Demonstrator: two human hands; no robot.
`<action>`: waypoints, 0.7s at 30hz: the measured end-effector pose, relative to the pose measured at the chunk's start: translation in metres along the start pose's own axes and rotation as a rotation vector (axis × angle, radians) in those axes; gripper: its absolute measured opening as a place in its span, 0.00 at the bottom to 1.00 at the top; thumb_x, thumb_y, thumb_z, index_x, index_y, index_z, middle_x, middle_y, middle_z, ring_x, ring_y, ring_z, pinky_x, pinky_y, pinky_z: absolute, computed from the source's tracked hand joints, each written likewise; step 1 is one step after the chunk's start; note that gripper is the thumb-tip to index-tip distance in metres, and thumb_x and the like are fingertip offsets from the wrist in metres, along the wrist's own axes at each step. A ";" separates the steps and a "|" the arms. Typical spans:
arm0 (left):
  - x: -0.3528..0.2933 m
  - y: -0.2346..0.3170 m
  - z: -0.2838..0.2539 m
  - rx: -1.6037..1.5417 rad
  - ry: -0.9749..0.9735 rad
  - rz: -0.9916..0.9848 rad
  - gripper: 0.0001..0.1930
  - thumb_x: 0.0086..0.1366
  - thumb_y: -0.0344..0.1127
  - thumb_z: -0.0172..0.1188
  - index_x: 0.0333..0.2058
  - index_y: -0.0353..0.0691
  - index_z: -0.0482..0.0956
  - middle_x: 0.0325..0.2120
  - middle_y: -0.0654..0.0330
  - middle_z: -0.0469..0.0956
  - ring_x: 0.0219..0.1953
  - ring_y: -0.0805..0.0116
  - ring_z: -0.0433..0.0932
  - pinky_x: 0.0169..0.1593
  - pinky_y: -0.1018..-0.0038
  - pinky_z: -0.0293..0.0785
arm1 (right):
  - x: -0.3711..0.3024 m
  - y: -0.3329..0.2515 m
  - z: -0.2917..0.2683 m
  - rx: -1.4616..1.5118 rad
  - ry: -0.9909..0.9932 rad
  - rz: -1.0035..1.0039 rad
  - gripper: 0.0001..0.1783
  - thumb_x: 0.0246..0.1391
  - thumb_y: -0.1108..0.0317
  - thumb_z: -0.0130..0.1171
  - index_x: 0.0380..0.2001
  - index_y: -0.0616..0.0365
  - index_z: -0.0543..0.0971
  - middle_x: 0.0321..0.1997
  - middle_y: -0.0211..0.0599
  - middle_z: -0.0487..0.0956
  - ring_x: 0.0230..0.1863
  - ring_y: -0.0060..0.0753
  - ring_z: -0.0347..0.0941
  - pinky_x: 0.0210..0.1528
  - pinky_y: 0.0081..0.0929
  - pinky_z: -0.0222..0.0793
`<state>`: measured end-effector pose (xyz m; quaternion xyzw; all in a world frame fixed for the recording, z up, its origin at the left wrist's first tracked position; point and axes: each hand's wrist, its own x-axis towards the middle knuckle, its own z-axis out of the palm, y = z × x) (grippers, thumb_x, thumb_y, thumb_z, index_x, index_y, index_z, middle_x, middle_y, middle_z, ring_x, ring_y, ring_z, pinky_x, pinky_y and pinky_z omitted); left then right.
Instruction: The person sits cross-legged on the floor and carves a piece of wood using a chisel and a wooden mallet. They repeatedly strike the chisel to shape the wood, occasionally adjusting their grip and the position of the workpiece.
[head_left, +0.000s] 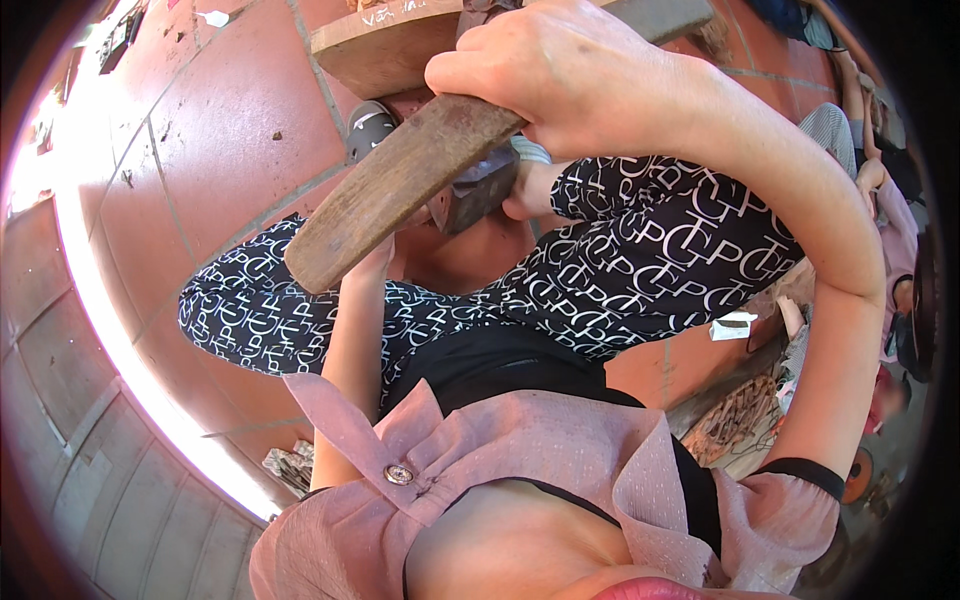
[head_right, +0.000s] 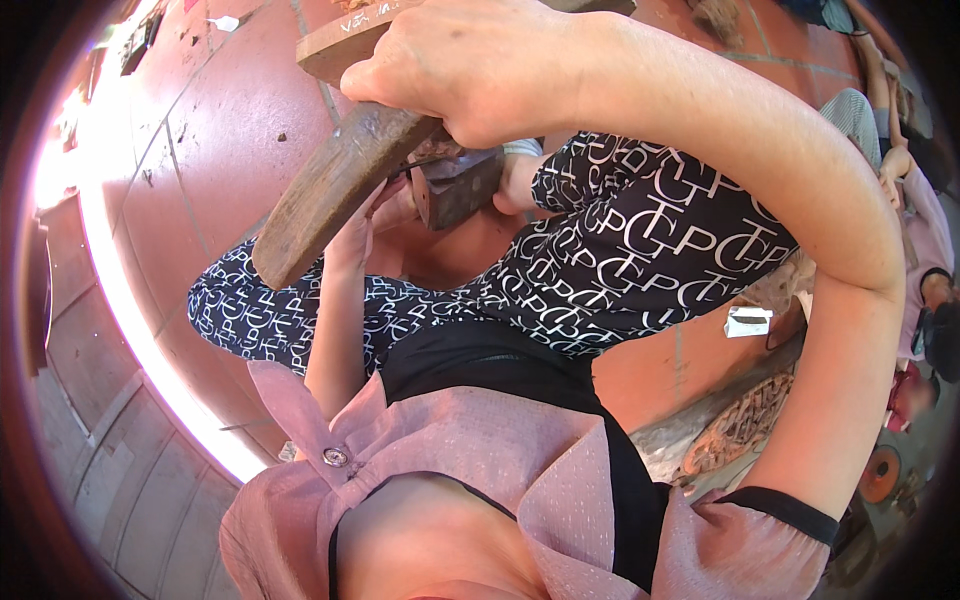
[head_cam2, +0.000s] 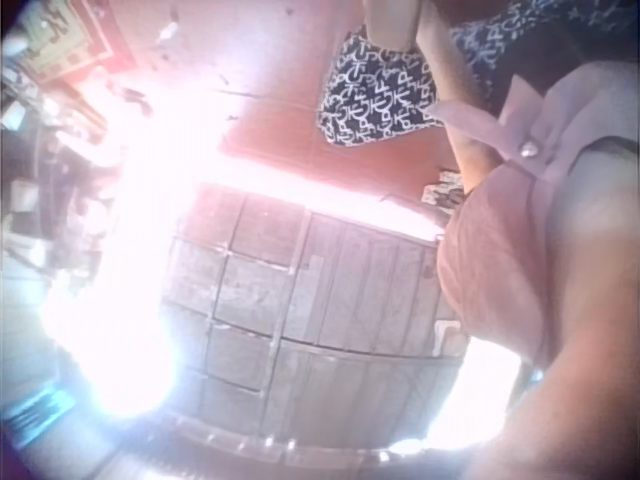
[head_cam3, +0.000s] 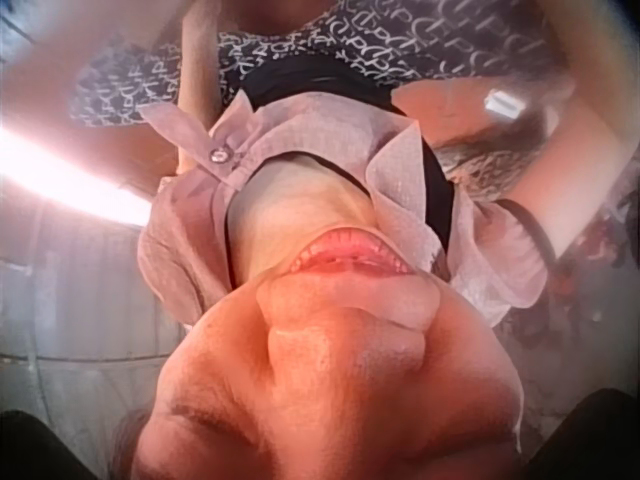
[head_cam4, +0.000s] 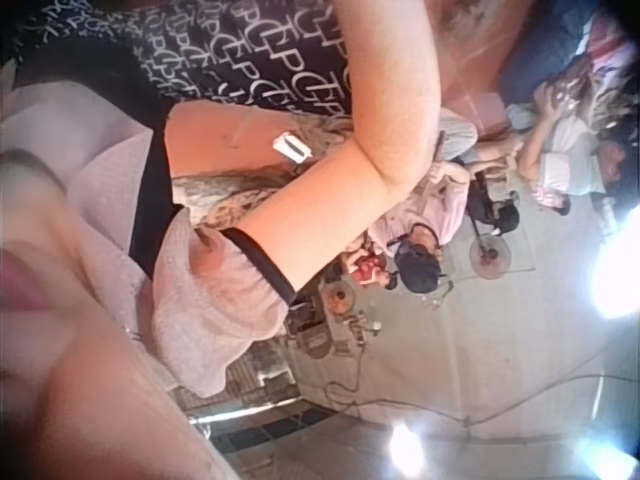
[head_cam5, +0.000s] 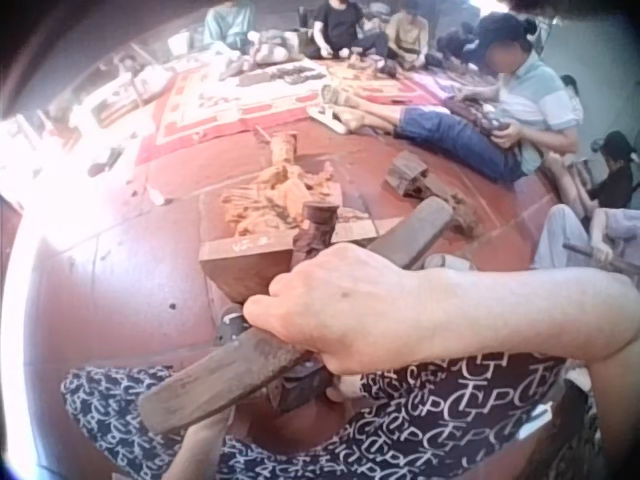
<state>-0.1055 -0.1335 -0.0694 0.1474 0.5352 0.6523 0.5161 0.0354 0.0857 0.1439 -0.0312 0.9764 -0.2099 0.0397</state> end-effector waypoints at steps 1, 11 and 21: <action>-0.002 0.003 0.003 -0.001 -0.004 0.000 0.15 0.67 0.24 0.56 0.51 0.28 0.72 0.46 0.48 0.77 0.45 0.57 0.81 0.51 0.64 0.80 | 0.001 -0.001 -0.002 -0.007 -0.020 0.008 0.13 0.41 0.76 0.58 0.34 0.60 0.70 0.30 0.47 0.77 0.36 0.53 0.77 0.36 0.45 0.71; 0.014 -0.021 -0.044 0.217 0.066 0.260 0.18 0.67 0.33 0.58 0.53 0.32 0.71 0.48 0.52 0.75 0.49 0.61 0.77 0.53 0.65 0.77 | 0.001 0.000 0.000 -0.057 -0.020 0.039 0.13 0.42 0.76 0.58 0.34 0.60 0.71 0.30 0.46 0.77 0.37 0.53 0.77 0.36 0.46 0.71; 0.008 -0.008 -0.044 -0.371 0.070 0.035 0.18 0.68 0.28 0.54 0.56 0.32 0.69 0.51 0.49 0.75 0.52 0.54 0.77 0.55 0.58 0.78 | 0.008 0.000 -0.006 -0.054 -0.017 0.017 0.13 0.41 0.76 0.58 0.34 0.61 0.71 0.31 0.47 0.77 0.38 0.53 0.77 0.38 0.46 0.71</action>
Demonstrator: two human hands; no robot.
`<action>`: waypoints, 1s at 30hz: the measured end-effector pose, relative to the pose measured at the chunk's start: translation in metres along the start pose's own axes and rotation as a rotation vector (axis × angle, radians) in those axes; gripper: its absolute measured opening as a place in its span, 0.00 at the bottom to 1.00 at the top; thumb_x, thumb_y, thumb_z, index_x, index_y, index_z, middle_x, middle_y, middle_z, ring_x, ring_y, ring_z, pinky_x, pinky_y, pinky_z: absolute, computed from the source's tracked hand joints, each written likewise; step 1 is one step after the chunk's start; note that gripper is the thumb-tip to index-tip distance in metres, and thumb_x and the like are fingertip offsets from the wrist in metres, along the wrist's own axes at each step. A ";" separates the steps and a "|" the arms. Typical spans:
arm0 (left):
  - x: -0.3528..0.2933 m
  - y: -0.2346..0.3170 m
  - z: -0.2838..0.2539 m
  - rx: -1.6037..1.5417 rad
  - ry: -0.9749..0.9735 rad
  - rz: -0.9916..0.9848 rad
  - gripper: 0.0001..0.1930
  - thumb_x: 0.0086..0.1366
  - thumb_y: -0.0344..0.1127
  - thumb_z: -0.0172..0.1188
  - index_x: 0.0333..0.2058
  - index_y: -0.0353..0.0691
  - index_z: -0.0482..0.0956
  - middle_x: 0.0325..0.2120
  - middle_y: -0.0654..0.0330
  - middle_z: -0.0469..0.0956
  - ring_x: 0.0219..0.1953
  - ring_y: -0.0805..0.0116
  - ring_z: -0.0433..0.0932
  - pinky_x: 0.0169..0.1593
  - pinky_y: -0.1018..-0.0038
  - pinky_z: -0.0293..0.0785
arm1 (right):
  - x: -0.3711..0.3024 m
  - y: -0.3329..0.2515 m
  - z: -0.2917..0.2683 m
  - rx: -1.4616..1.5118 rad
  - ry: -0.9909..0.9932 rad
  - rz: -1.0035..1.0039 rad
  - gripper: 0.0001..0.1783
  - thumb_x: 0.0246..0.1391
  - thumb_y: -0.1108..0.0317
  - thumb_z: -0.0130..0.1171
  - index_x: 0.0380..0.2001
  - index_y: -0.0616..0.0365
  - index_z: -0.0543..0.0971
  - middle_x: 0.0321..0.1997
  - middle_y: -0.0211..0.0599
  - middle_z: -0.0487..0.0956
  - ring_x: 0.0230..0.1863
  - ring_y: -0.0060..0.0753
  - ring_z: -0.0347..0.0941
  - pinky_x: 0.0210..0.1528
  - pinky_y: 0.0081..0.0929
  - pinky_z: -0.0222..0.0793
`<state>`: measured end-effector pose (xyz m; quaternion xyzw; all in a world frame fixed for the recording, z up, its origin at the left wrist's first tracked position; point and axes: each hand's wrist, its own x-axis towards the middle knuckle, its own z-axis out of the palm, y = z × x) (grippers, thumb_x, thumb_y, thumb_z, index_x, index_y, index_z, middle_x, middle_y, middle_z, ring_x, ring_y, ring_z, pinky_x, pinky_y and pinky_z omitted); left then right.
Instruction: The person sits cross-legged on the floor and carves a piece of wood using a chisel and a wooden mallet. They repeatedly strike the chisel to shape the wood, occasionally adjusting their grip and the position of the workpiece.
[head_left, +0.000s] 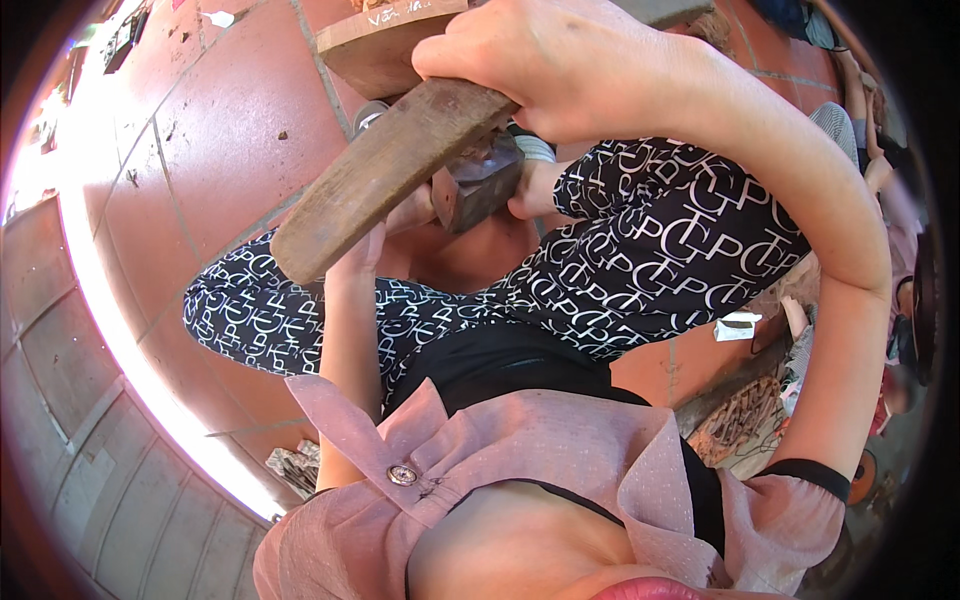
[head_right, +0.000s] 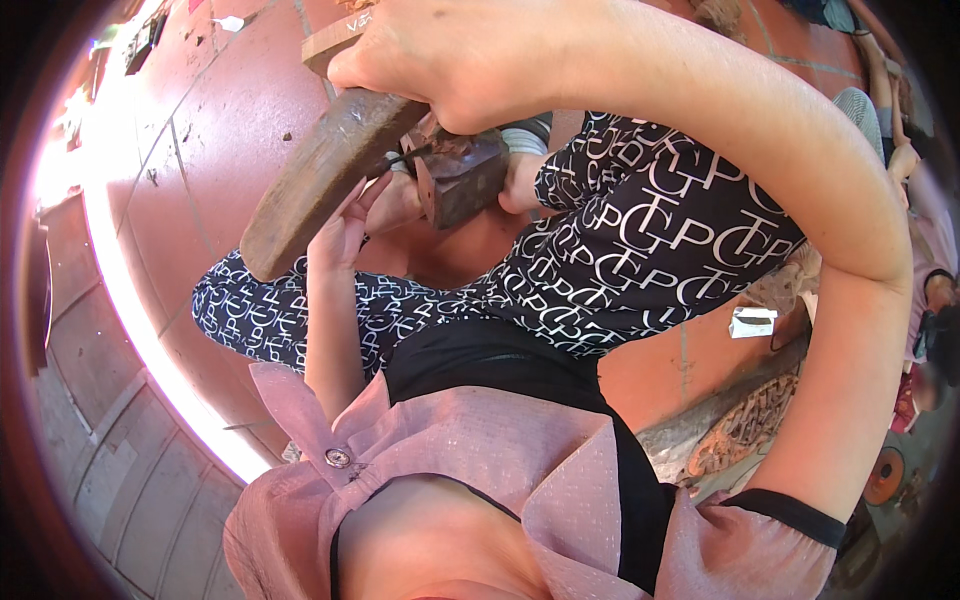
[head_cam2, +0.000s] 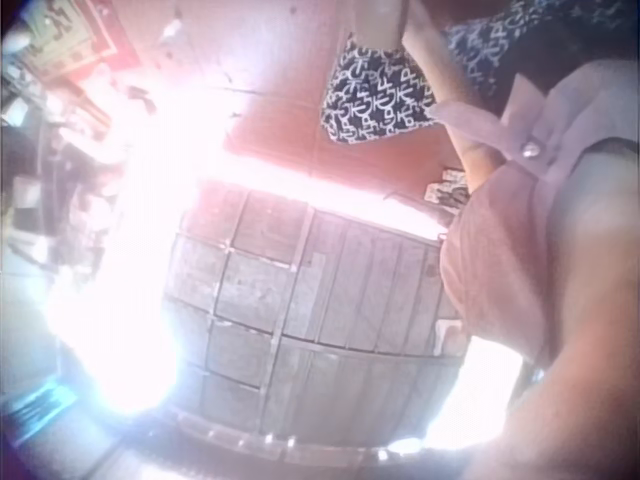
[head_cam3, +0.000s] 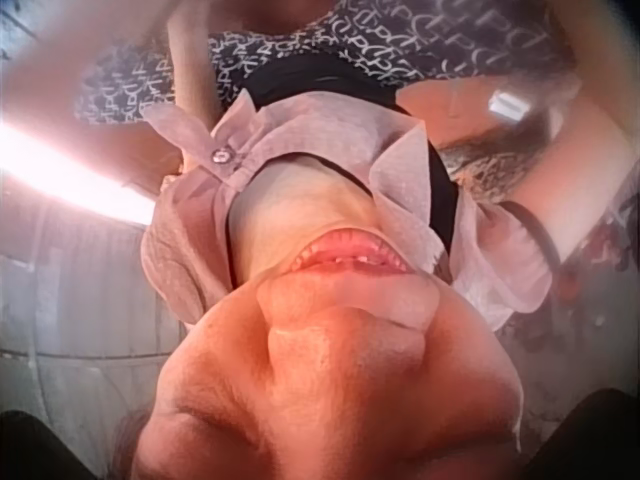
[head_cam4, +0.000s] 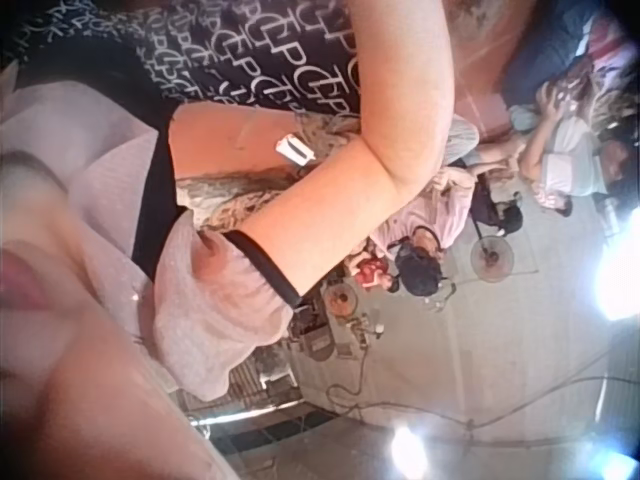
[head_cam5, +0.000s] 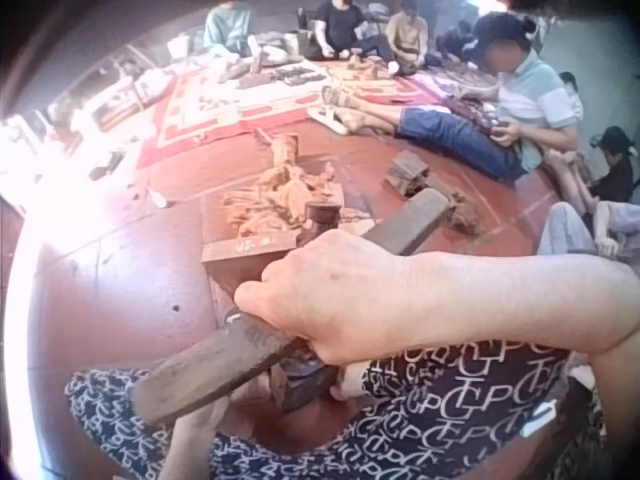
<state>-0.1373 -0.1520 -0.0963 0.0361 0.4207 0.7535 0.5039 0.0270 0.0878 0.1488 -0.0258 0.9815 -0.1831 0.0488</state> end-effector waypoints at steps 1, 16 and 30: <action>0.000 -0.001 0.007 0.027 0.022 -0.031 0.18 0.67 0.27 0.55 0.55 0.32 0.70 0.50 0.50 0.75 0.52 0.55 0.77 0.55 0.59 0.78 | 0.002 -0.002 -0.003 -0.003 -0.023 0.011 0.13 0.41 0.75 0.58 0.33 0.61 0.71 0.31 0.47 0.77 0.39 0.53 0.77 0.38 0.46 0.71; -0.014 -0.001 0.054 0.273 0.136 -0.114 0.18 0.58 0.19 0.60 0.49 0.32 0.77 0.46 0.52 0.79 0.47 0.61 0.80 0.55 0.69 0.78 | 0.026 -0.021 -0.013 -0.092 -0.049 -0.049 0.13 0.41 0.73 0.59 0.33 0.59 0.71 0.31 0.46 0.77 0.39 0.52 0.77 0.38 0.46 0.72; -0.006 0.034 -0.005 -0.100 0.167 0.245 0.18 0.69 0.32 0.54 0.55 0.31 0.68 0.53 0.49 0.72 0.55 0.55 0.74 0.57 0.60 0.76 | 0.018 -0.014 -0.016 -0.060 0.028 0.018 0.13 0.41 0.74 0.59 0.33 0.60 0.70 0.31 0.47 0.76 0.38 0.54 0.75 0.37 0.46 0.69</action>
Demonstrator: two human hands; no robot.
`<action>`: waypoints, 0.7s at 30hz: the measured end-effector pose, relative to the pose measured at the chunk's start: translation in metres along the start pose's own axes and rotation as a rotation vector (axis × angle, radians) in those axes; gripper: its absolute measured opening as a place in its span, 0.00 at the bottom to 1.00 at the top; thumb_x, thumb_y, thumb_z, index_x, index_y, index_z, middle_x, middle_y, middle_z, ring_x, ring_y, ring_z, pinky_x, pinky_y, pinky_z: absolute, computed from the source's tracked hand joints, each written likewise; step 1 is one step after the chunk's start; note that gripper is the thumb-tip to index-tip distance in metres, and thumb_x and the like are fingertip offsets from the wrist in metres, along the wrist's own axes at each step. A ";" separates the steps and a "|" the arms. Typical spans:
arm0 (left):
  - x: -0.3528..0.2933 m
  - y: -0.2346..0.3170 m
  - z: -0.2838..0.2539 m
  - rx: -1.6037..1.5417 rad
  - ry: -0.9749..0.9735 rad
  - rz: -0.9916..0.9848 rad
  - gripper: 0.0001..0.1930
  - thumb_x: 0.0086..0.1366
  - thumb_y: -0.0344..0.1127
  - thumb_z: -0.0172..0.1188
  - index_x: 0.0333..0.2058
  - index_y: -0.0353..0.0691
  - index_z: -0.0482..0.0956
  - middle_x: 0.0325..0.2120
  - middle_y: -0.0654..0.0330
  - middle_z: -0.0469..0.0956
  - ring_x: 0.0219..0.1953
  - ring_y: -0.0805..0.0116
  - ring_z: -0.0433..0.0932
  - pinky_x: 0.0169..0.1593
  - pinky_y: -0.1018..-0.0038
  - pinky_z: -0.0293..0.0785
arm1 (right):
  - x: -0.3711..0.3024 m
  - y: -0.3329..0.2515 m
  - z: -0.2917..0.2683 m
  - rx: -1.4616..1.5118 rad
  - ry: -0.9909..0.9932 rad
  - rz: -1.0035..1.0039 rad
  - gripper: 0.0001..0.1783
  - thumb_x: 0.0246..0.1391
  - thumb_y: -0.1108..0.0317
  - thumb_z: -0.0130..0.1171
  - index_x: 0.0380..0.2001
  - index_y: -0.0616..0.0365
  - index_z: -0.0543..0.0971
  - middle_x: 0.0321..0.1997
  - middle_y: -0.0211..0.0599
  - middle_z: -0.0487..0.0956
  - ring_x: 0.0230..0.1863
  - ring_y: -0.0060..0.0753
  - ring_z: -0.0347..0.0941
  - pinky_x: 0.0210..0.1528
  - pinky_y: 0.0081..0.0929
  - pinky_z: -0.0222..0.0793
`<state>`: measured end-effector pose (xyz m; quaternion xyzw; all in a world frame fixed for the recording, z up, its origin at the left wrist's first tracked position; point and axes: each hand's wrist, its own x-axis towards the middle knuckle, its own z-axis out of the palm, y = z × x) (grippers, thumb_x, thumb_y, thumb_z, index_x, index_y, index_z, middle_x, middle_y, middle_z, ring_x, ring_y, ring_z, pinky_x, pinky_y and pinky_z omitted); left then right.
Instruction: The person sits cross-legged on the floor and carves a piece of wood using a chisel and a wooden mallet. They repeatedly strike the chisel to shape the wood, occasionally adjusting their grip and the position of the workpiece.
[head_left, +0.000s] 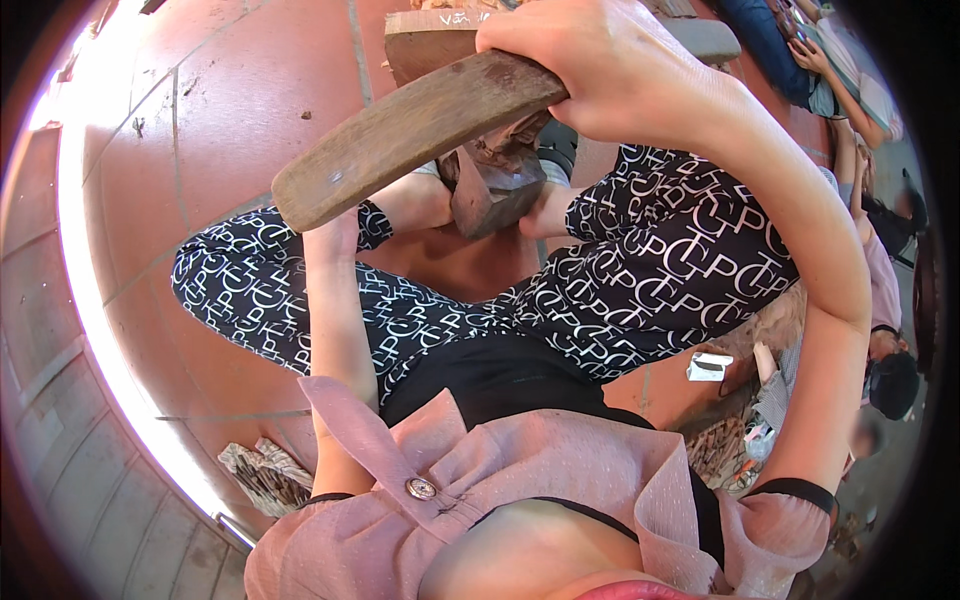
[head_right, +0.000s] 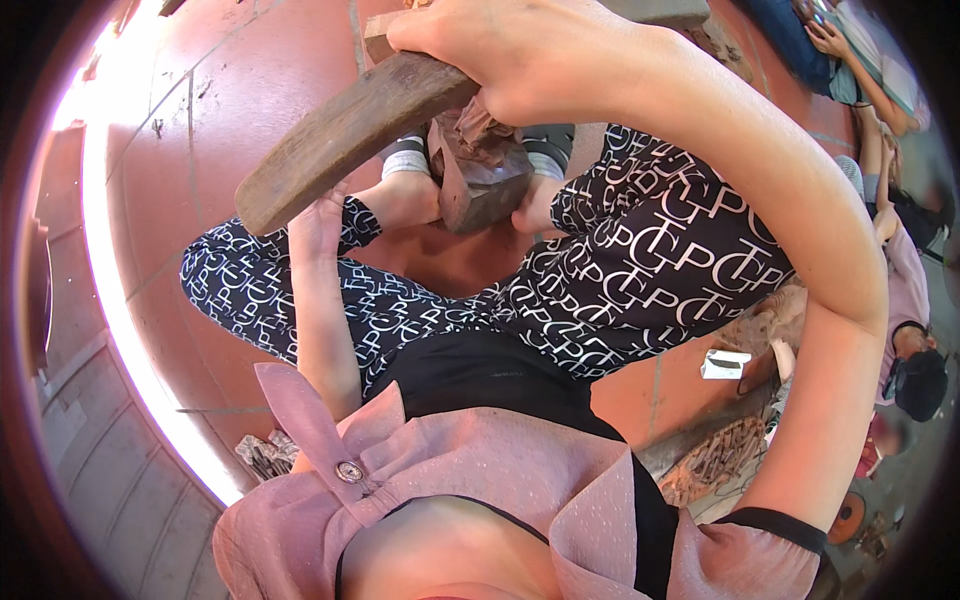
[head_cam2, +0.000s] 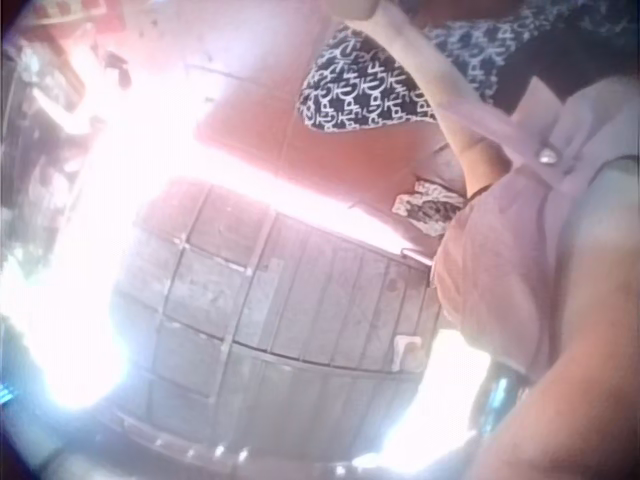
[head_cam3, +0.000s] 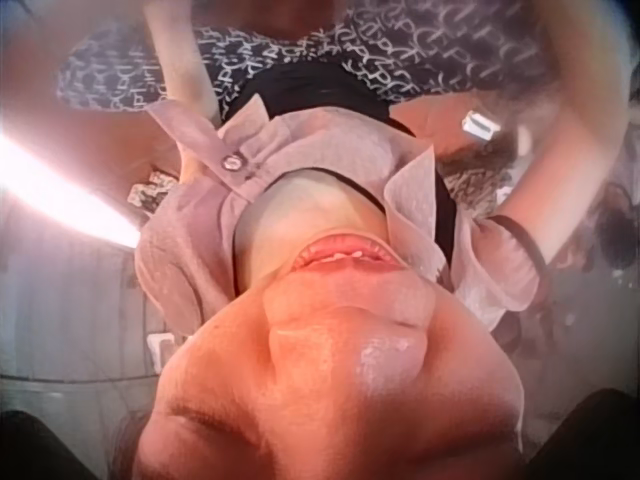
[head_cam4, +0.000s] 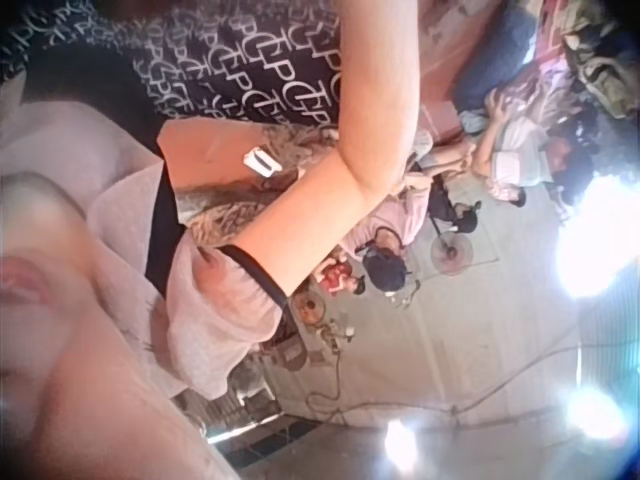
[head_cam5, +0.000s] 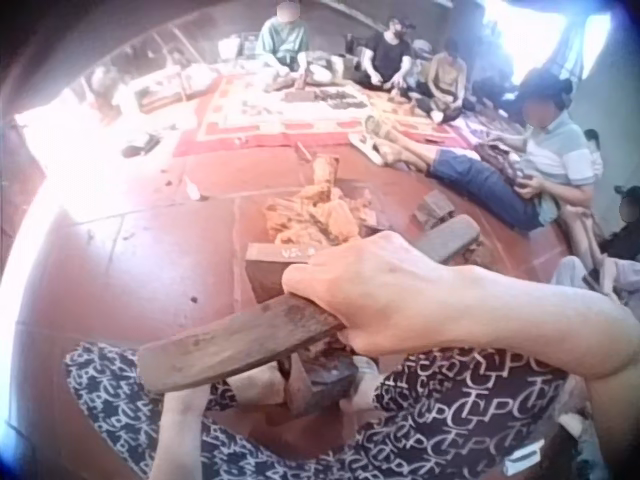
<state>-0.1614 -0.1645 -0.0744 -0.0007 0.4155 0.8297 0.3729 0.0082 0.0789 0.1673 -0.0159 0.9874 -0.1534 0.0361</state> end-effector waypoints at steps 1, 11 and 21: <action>-0.001 0.000 0.002 0.044 0.003 0.017 0.17 0.68 0.30 0.54 0.54 0.31 0.69 0.52 0.49 0.73 0.53 0.55 0.75 0.56 0.61 0.77 | -0.001 -0.001 -0.001 0.012 0.018 0.003 0.13 0.41 0.74 0.59 0.34 0.60 0.70 0.32 0.47 0.76 0.39 0.55 0.75 0.37 0.46 0.69; -0.012 0.012 0.029 0.138 -0.029 -0.176 0.15 0.62 0.21 0.55 0.49 0.27 0.72 0.43 0.46 0.79 0.44 0.52 0.82 0.50 0.60 0.82 | -0.004 0.001 0.001 0.091 0.032 0.054 0.26 0.41 0.75 0.58 0.48 0.60 0.69 0.42 0.50 0.77 0.44 0.55 0.75 0.40 0.45 0.71; -0.031 -0.023 0.035 0.101 -0.131 -0.287 0.12 0.61 0.22 0.57 0.45 0.32 0.77 0.42 0.48 0.79 0.45 0.52 0.81 0.53 0.58 0.80 | -0.005 0.003 0.010 0.075 0.039 0.024 0.23 0.44 0.74 0.58 0.47 0.60 0.70 0.37 0.50 0.77 0.42 0.55 0.76 0.38 0.45 0.71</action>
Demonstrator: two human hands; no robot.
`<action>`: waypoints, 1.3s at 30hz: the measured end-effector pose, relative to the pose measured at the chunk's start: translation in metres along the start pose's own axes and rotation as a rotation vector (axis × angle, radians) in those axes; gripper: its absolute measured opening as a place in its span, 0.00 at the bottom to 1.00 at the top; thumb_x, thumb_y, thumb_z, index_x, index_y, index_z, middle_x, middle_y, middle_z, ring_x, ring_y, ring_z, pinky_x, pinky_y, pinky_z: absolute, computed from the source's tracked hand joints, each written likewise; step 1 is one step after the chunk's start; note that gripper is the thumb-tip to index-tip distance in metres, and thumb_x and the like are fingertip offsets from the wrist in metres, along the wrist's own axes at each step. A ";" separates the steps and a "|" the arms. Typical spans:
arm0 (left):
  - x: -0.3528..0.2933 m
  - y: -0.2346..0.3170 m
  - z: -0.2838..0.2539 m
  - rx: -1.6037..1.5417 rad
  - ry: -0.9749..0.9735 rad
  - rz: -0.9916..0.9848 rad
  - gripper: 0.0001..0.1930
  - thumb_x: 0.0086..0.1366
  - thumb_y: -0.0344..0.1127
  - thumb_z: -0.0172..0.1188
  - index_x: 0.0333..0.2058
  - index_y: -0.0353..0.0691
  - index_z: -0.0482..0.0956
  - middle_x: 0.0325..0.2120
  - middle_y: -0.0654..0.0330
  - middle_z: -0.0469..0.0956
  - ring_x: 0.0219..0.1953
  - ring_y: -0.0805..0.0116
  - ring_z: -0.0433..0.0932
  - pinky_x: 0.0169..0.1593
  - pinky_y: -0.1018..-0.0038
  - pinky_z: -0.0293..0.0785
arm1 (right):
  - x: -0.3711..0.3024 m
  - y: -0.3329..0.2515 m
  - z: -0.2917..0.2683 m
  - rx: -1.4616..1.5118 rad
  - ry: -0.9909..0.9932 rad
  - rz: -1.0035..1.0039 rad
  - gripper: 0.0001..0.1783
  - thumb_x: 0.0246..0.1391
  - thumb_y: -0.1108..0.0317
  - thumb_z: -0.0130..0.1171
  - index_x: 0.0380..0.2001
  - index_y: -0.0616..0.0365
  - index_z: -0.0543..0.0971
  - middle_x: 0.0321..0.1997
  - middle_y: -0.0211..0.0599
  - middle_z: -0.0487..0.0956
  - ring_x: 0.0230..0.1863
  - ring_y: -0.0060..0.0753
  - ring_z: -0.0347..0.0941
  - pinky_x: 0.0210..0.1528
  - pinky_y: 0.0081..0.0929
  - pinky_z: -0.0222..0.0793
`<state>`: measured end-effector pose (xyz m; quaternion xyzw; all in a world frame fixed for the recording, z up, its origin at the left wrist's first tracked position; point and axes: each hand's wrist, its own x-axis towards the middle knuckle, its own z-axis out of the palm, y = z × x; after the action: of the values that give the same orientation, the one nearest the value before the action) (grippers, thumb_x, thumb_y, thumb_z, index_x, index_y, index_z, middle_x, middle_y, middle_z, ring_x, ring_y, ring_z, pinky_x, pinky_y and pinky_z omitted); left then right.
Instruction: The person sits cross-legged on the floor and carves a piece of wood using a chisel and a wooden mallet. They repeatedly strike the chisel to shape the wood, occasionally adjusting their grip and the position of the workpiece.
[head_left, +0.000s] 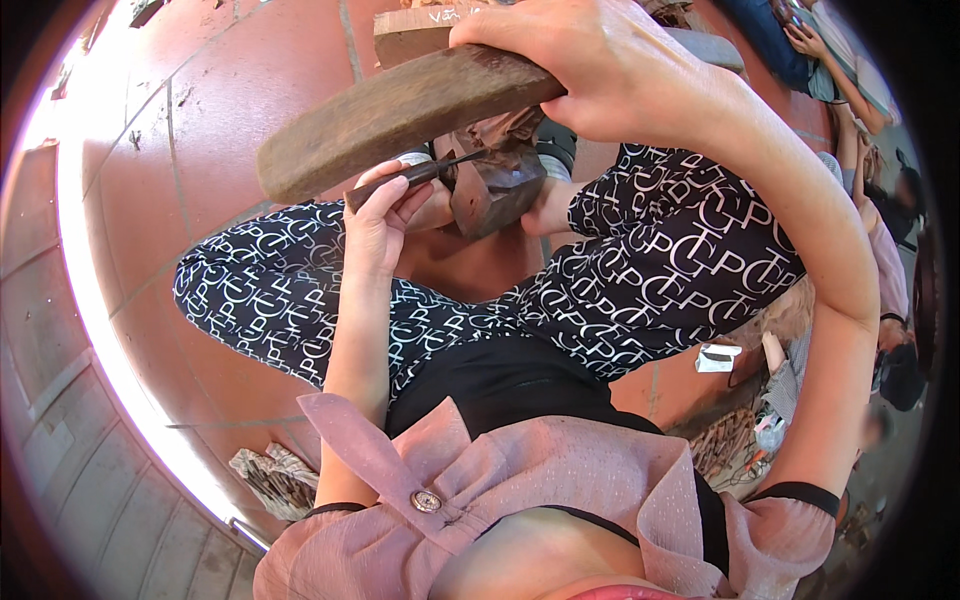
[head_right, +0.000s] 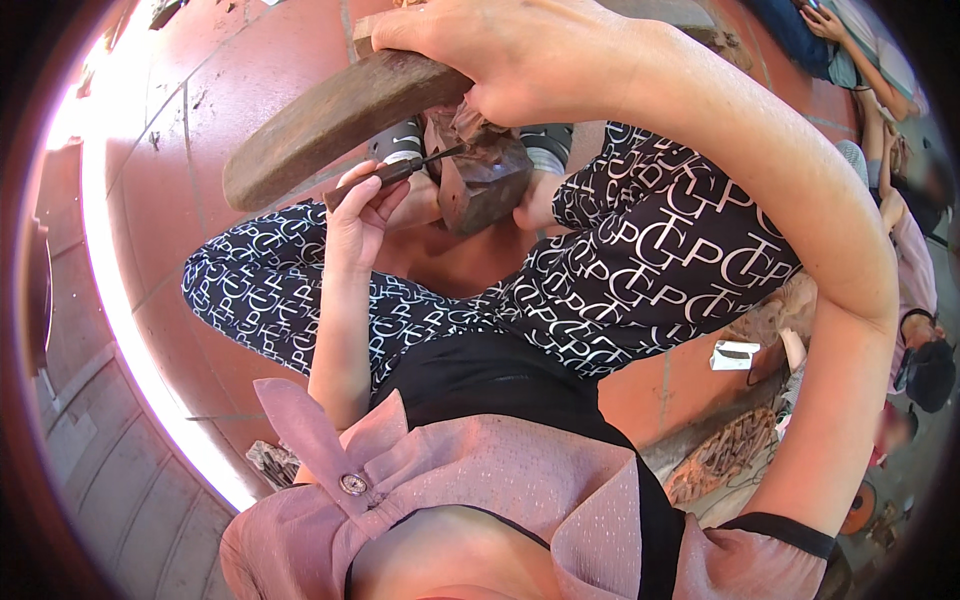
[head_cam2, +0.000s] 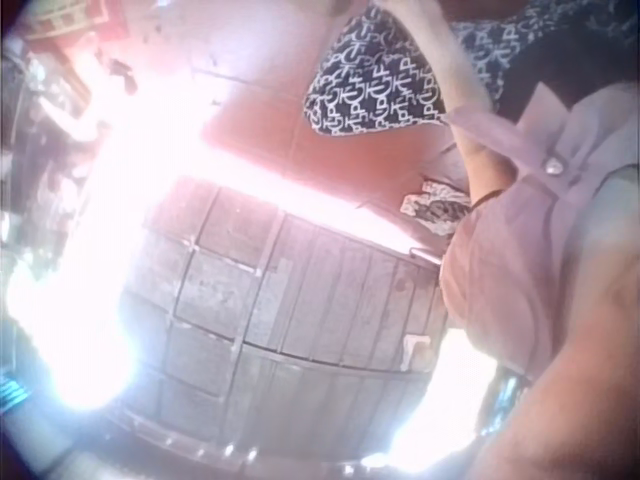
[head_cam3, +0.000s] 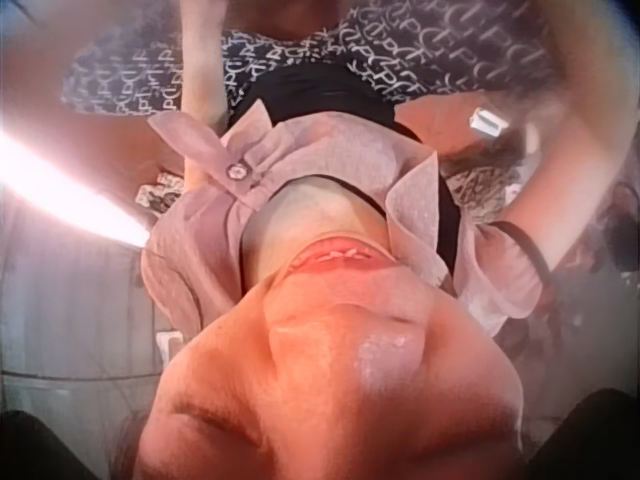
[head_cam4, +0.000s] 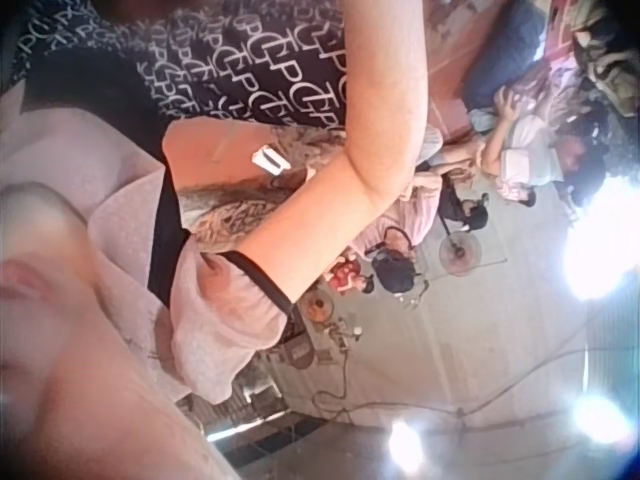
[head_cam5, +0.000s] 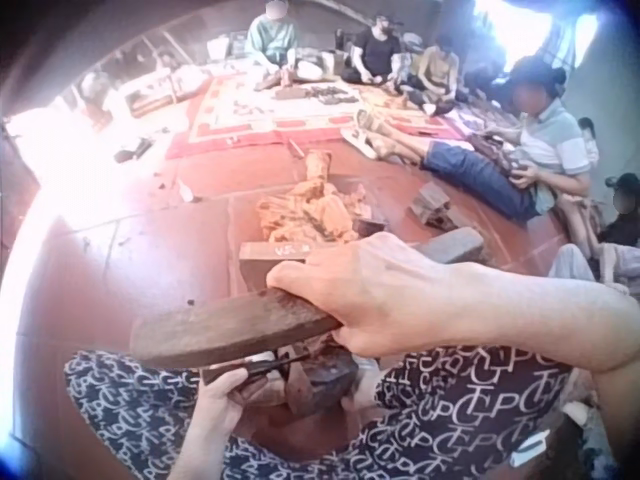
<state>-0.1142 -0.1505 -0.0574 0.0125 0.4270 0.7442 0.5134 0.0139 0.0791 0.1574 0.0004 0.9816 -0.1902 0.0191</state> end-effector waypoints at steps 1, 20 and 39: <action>-0.002 -0.001 -0.002 0.006 0.004 -0.006 0.12 0.61 0.22 0.57 0.44 0.32 0.77 0.42 0.48 0.79 0.45 0.52 0.81 0.53 0.58 0.80 | 0.000 -0.001 -0.001 0.002 -0.035 0.035 0.23 0.44 0.74 0.58 0.47 0.59 0.70 0.36 0.49 0.77 0.41 0.54 0.76 0.38 0.45 0.71; -0.004 -0.018 0.014 0.024 -0.037 -0.038 0.12 0.60 0.18 0.58 0.43 0.30 0.76 0.45 0.50 0.76 0.48 0.54 0.79 0.54 0.62 0.81 | 0.007 0.000 0.007 -0.014 -0.104 -0.031 0.17 0.46 0.69 0.59 0.41 0.59 0.70 0.32 0.48 0.76 0.37 0.54 0.77 0.36 0.47 0.72; -0.003 -0.003 0.014 0.090 -0.029 0.064 0.10 0.60 0.20 0.57 0.41 0.31 0.78 0.45 0.50 0.78 0.47 0.56 0.79 0.52 0.62 0.81 | 0.002 -0.004 0.001 0.010 -0.079 -0.084 0.17 0.42 0.72 0.58 0.38 0.61 0.70 0.30 0.50 0.76 0.35 0.56 0.77 0.35 0.47 0.71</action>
<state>-0.1039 -0.1432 -0.0493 0.0599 0.4520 0.7401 0.4943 0.0116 0.0753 0.1579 -0.0482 0.9782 -0.1957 0.0497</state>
